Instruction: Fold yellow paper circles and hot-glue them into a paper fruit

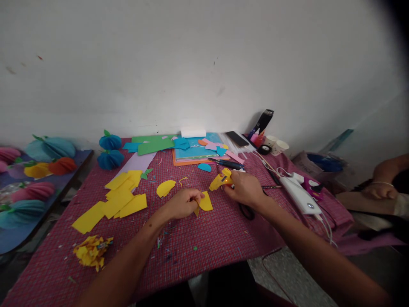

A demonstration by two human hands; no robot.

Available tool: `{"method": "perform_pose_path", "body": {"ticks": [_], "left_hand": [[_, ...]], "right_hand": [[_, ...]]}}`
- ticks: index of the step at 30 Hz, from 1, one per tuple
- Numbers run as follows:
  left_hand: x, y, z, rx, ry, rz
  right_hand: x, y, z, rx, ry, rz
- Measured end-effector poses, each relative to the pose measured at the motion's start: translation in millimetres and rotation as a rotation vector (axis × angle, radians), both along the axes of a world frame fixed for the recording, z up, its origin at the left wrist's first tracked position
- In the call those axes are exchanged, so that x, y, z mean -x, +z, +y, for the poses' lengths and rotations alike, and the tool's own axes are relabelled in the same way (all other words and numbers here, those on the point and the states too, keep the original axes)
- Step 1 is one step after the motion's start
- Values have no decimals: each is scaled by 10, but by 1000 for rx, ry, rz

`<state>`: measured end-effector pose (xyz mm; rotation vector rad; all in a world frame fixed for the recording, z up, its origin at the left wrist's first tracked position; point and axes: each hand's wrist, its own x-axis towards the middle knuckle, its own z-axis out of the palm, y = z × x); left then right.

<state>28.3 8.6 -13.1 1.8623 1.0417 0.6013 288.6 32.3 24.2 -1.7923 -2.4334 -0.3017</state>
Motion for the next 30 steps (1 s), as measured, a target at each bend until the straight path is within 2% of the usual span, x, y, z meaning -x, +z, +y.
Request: {"method": "perform_pose_path", "body": {"ticks": [30], "left_hand": [[1, 14, -1, 41, 19, 3]], "right_hand": [[-32, -21, 9, -1, -22, -11]]}}
